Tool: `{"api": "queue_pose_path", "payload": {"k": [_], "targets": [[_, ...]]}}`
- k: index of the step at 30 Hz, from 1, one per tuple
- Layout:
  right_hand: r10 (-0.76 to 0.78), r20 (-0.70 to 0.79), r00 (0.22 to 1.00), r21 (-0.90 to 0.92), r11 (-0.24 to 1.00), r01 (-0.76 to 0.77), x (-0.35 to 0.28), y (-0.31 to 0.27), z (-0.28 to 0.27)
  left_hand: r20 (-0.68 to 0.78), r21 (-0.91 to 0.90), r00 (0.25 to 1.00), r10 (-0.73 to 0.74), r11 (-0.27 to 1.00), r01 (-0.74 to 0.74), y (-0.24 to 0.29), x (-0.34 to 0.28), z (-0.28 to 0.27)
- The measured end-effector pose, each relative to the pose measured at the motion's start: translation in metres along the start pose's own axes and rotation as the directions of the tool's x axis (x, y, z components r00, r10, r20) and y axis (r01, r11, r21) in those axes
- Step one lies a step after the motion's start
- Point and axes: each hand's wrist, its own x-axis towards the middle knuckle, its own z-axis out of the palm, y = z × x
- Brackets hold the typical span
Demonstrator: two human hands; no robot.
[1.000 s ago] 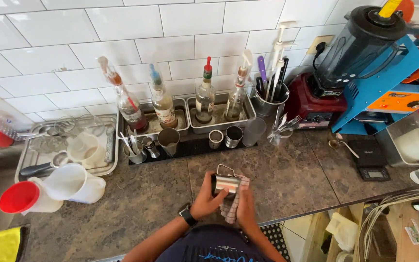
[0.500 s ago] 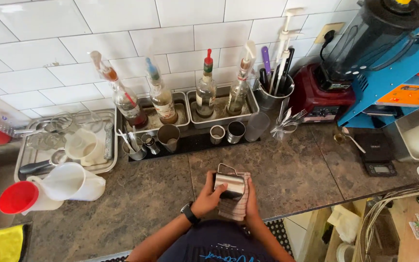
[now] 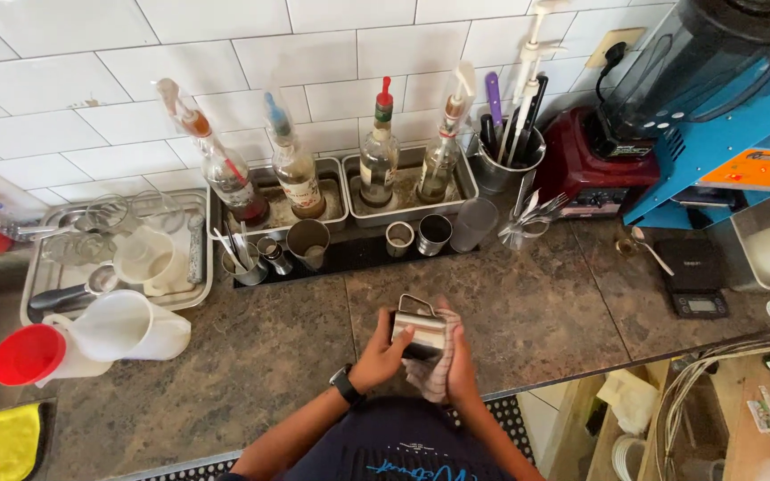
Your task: Wiping a coffee shop counter with a cloth.
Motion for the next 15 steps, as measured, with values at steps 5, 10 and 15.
{"api": "queue_pose_path", "payload": {"k": [5, 10, 15], "targets": [[0.066, -0.050, 0.997, -0.224, 0.972, -0.075, -0.010, 0.008, -0.009, -0.141, -0.144, 0.980, -0.139, 0.982, 0.118, -0.057, 0.003, -0.005], [-0.307, 0.130, 0.943, -0.628, 0.710, 0.318, -0.005, 0.010, -0.016, -0.358, -0.336, 0.791, -0.496, 0.859, 0.387, 0.050, 0.007, 0.015], [-0.161, 0.017, 0.987, -0.599, 0.788, 0.139, 0.008, 0.042, -0.051, -0.183, -0.239, 0.829, -0.528, 0.842, 0.483, 0.005, -0.003, 0.004]]}}
